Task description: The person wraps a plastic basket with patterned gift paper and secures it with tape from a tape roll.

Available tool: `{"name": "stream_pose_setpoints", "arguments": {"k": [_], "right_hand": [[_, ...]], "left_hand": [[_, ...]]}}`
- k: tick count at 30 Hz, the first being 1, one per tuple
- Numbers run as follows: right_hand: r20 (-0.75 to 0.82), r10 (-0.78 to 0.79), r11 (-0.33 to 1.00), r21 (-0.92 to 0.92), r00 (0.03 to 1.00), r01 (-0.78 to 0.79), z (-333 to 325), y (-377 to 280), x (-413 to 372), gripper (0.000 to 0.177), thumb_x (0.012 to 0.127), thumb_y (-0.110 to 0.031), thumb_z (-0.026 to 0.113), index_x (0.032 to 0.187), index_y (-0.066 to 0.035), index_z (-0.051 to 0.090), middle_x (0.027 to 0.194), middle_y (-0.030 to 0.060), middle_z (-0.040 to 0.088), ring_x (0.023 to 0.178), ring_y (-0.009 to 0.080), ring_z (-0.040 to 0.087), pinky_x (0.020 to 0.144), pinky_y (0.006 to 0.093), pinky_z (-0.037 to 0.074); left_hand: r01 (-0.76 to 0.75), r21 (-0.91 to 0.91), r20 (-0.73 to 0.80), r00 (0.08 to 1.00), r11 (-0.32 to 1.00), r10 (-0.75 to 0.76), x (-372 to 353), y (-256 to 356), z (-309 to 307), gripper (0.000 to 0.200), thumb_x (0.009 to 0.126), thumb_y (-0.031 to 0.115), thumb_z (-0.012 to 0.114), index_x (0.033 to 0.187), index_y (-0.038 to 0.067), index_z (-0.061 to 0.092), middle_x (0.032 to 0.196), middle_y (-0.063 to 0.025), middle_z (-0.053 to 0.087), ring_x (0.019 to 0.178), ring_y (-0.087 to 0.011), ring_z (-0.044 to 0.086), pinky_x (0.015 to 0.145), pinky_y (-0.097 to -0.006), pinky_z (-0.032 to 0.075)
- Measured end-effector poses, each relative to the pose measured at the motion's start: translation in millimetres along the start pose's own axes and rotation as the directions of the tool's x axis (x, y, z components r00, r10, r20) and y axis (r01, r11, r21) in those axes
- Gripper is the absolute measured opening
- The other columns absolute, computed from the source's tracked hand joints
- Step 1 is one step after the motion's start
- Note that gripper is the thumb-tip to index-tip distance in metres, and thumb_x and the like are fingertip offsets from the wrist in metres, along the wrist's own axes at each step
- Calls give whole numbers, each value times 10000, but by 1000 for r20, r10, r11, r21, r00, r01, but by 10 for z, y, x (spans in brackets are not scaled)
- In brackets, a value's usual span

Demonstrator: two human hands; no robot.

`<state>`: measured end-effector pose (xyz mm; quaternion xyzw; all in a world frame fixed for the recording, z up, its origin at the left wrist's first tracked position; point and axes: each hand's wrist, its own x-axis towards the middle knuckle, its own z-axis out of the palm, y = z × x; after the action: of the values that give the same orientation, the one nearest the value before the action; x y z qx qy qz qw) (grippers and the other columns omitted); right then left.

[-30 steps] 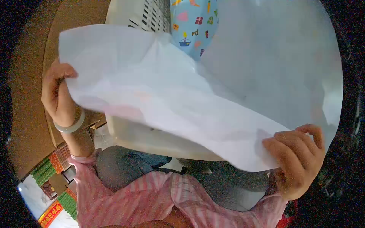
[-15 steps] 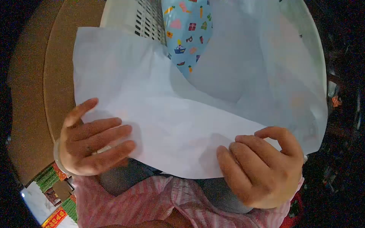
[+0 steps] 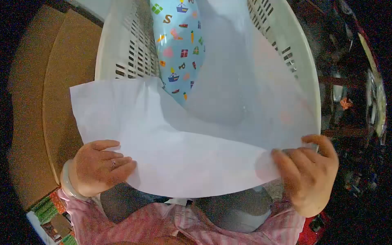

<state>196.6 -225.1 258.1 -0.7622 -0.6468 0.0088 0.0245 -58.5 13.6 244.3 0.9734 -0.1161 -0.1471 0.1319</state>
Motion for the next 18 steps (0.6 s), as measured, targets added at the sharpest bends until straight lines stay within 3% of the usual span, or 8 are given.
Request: {"name": "stream_pose_setpoints", "arguments": {"k": [1, 4, 6, 9, 11, 13, 15, 18], "right_hand": [[-6, -2, 1000, 7, 1000, 2, -3, 43, 9, 175, 619, -145, 534, 752, -54, 603, 698, 29, 610, 649, 173, 592, 780, 396, 442], [-117, 91, 980, -167, 989, -110, -24, 157, 109, 154, 636, -183, 517, 684, -40, 549, 656, 64, 579, 718, 224, 592, 922, 459, 363], [-83, 86, 972, -210, 993, -101, 32, 236, 106, 153, 638, -181, 516, 683, -38, 549, 660, 69, 580, 743, 229, 591, 929, 464, 354], [-18, 77, 975, -206, 997, -79, 67, 197, 89, 139, 643, -163, 517, 682, -36, 558, 676, 69, 590, 794, 223, 592, 927, 472, 345], [-67, 70, 981, -178, 995, -81, 57, 131, 104, 144, 656, -166, 512, 688, -35, 564, 693, 70, 597, 796, 224, 594, 920, 478, 343], [-39, 9, 992, -122, 999, -14, 31, 116, 51, 150, 661, -161, 510, 706, -32, 573, 707, 72, 600, 801, 233, 595, 911, 484, 343], [-6, -55, 996, -68, 998, 55, 21, 132, 37, 156, 662, -155, 509, 723, -30, 579, 715, 73, 602, 806, 242, 596, 905, 488, 344], [-14, -9, 992, -128, 1000, 7, 21, 185, 39, 173, 639, -117, 532, 766, -12, 586, 744, 88, 604, 845, 266, 593, 900, 489, 346]], "left_hand": [[5, 4, 6, 1000, 1000, -5, 22, 33, -12, 295, 641, 193, 596, 904, 62, 627, 834, -28, 651, 750, -169, 618, 801, -352, 470], [102, 68, -181, 980, 993, -88, 112, 122, -7, 270, 651, 172, 588, 896, 67, 627, 821, -26, 653, 758, -177, 622, 807, -374, 460], [162, 165, -311, 945, 973, -104, 118, 79, -14, 227, 553, 122, 596, 767, 49, 572, 651, -8, 564, 637, -152, 575, 771, -344, 456], [106, 103, -228, 970, 989, -80, 97, -12, 19, 195, 548, 109, 596, 731, 55, 558, 636, -9, 563, 634, -150, 573, 757, -351, 459], [105, 39, -220, 971, 994, -93, 121, 1, 61, 198, 541, 119, 593, 726, 62, 558, 646, -11, 569, 641, -152, 573, 772, -358, 454], [90, -50, -162, 982, 995, -97, 121, 10, 45, 200, 625, 162, 576, 792, 59, 617, 770, -46, 647, 730, -197, 620, 820, -431, 435], [103, -22, -159, 982, 994, -105, 149, -23, 7, 199, 627, 166, 580, 792, 62, 619, 765, -42, 644, 715, -189, 616, 825, -429, 433], [104, 32, -135, 986, 994, -99, 78, -96, -30, 194, 631, 174, 587, 787, 65, 622, 746, -34, 637, 688, -177, 609, 836, -428, 427]]}}
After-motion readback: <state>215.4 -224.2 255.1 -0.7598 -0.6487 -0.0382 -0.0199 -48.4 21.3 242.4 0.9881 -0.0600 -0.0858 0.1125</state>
